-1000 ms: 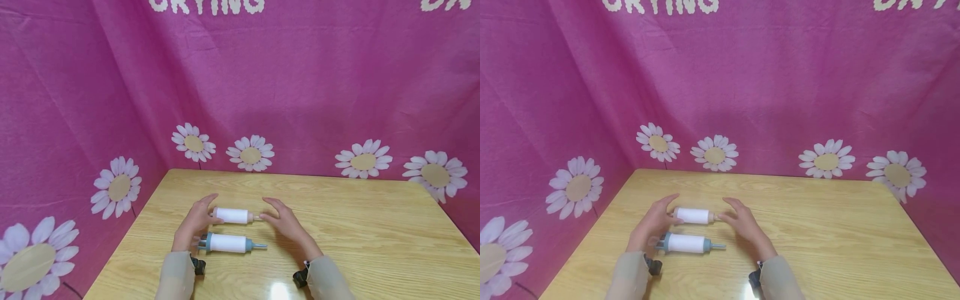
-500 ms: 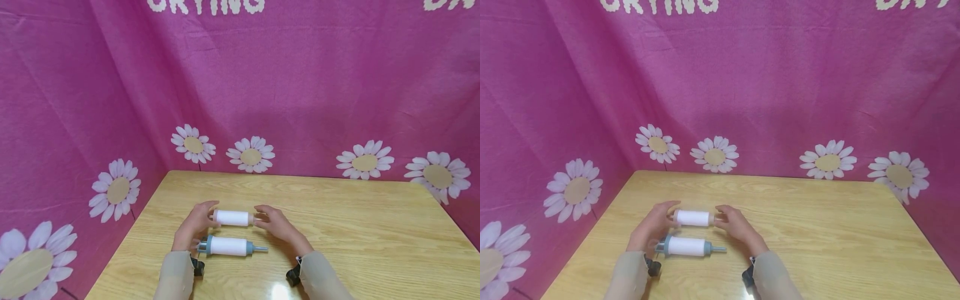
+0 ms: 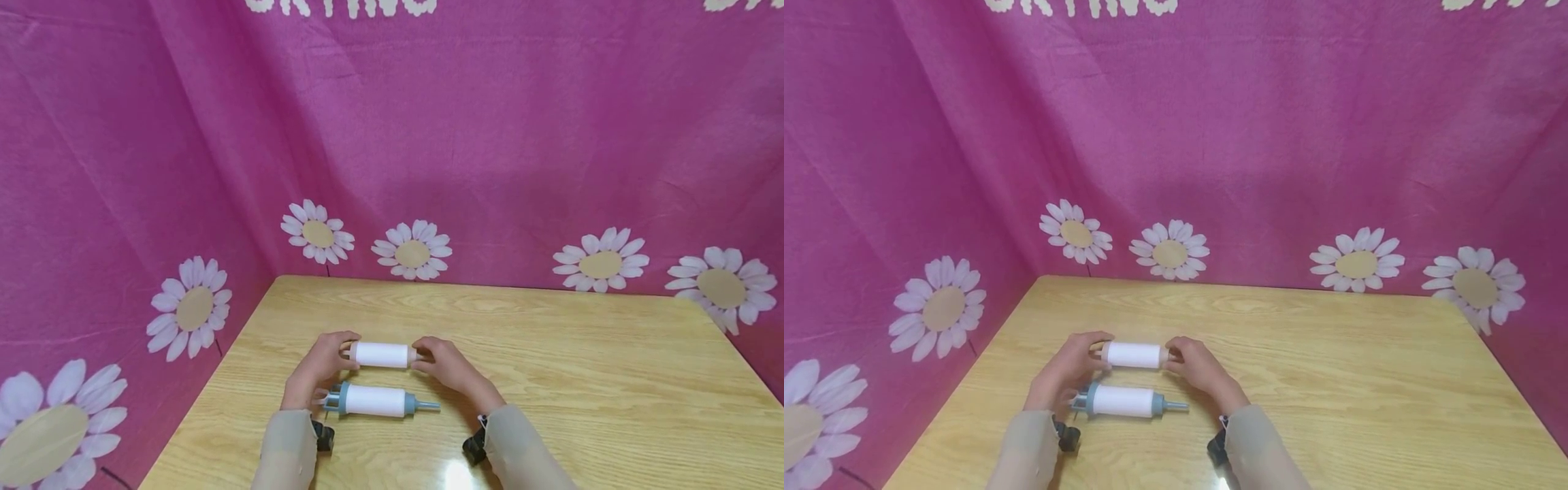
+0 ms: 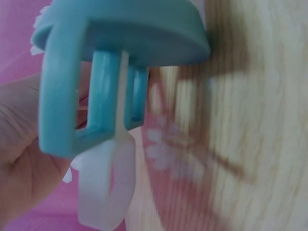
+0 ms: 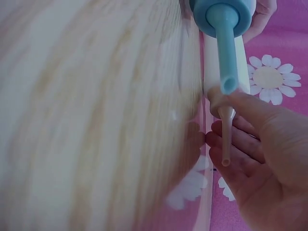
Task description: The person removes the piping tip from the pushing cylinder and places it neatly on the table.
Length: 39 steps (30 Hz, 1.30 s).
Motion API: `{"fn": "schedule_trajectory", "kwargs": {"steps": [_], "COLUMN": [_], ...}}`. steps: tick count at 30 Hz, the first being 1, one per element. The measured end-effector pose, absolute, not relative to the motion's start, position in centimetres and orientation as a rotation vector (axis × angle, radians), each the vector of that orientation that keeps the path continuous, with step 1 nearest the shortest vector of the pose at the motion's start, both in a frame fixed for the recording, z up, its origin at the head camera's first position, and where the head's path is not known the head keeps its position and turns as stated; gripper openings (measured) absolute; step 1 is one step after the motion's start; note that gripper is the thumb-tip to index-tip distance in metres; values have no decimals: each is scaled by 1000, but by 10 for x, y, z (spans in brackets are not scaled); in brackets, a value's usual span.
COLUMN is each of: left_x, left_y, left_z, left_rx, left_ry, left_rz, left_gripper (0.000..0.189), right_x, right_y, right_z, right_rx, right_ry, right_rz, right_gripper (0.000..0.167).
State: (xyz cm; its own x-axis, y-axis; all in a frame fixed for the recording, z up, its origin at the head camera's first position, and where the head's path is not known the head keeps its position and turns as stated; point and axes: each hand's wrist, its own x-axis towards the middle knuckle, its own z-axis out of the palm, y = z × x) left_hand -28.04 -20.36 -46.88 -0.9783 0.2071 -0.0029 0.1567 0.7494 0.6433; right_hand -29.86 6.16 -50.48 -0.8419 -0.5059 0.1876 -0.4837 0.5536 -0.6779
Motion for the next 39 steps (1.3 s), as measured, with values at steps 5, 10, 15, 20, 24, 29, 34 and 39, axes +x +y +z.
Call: {"fn": "schedule_trajectory", "kwargs": {"steps": [5, 10, 15, 20, 24, 29, 34, 39], "left_x": [-280, -278, -276, -273, -269, -263, -259, -256], "left_y": [-206, -208, -210, -212, -213, -211, -210, -207], "left_z": [-471, -472, -465, -457, -451, -443, -437, -434], "left_rx": [359, 404, 357, 378, 436, 505, 511, 487], "left_ry": [2888, 2874, 2798, 2781, 2832, 2851, 2838, 2818], "left_rz": [1062, 1112, 1236, 1297, 1273, 1266, 1298, 1323], "left_gripper": [48, 46, 47, 47, 46, 46, 46, 45], "right_x": [-299, -298, -295, -293, -288, -282, -279, -277], "right_y": [60, 61, 65, 69, 74, 81, 85, 89], "right_z": [-505, -505, -501, -497, -492, -489, -489, -490], "right_rx": [-898, -856, -787, -762, -734, -678, -682, -696], "right_ry": [2761, 2760, 2702, 2644, 2580, 2527, 2510, 2515], "right_rz": [-1182, -1220, -1353, -1470, -1591, -1708, -1769, -1763], "right_gripper": [22, 20, 22, 25, 28, 30, 27, 27]}}
